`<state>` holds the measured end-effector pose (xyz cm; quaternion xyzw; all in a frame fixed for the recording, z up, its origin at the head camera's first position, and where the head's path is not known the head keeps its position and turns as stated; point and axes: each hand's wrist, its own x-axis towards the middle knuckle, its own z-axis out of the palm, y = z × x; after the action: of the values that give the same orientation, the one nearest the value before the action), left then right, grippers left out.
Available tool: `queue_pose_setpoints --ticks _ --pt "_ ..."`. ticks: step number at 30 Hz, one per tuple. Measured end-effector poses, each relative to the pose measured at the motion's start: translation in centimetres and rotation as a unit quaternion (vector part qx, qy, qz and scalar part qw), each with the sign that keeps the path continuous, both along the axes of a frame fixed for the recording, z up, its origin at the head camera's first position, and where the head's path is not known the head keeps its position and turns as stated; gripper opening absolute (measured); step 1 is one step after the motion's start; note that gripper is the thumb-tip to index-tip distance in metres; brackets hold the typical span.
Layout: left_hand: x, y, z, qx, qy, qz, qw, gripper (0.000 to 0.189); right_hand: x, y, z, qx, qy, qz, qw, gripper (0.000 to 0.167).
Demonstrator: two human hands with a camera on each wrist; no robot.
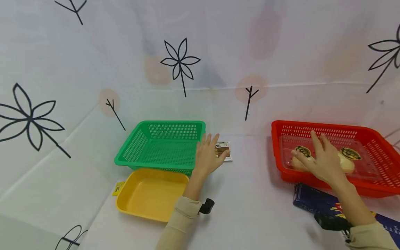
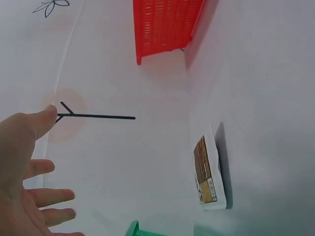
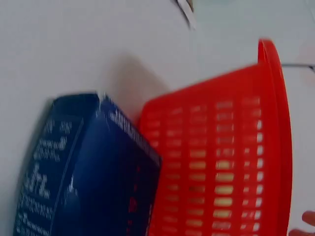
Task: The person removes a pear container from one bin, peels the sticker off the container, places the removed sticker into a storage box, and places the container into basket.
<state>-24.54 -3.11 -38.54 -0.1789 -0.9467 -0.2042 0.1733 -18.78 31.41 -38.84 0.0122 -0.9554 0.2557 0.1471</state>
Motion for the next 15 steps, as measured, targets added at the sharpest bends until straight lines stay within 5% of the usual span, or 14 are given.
queue_pose_setpoints --ticks 2,5,7,10,12,15 --pt "0.1 0.8 0.1 0.014 0.009 -0.027 0.9995 0.061 -0.1 1.2 -0.1 -0.020 -0.006 -0.001 0.9998 0.093" --pt "-0.1 2.4 0.2 0.092 -0.015 -0.094 0.9911 0.052 -0.5 2.8 -0.2 -0.035 -0.021 -0.016 0.9991 0.092" --pt "-0.4 3.5 0.0 0.167 -0.058 -0.147 0.9733 0.048 -0.7 3.7 -0.3 -0.038 -0.031 -0.019 0.9986 0.091" --pt "-0.9 5.4 -0.4 0.263 -0.134 -0.204 0.9334 0.042 -1.0 4.8 -0.6 -0.050 -0.059 -0.019 0.9968 0.091" --pt "-1.0 6.6 -0.9 0.302 -0.176 -0.219 0.9110 0.040 -1.0 5.3 -0.9 -0.058 -0.086 -0.019 0.9944 0.092" --pt "-1.0 8.5 -1.5 0.336 -0.213 -0.217 0.8914 0.038 -0.9 6.0 -1.4 -0.063 -0.119 -0.026 0.9905 0.092"
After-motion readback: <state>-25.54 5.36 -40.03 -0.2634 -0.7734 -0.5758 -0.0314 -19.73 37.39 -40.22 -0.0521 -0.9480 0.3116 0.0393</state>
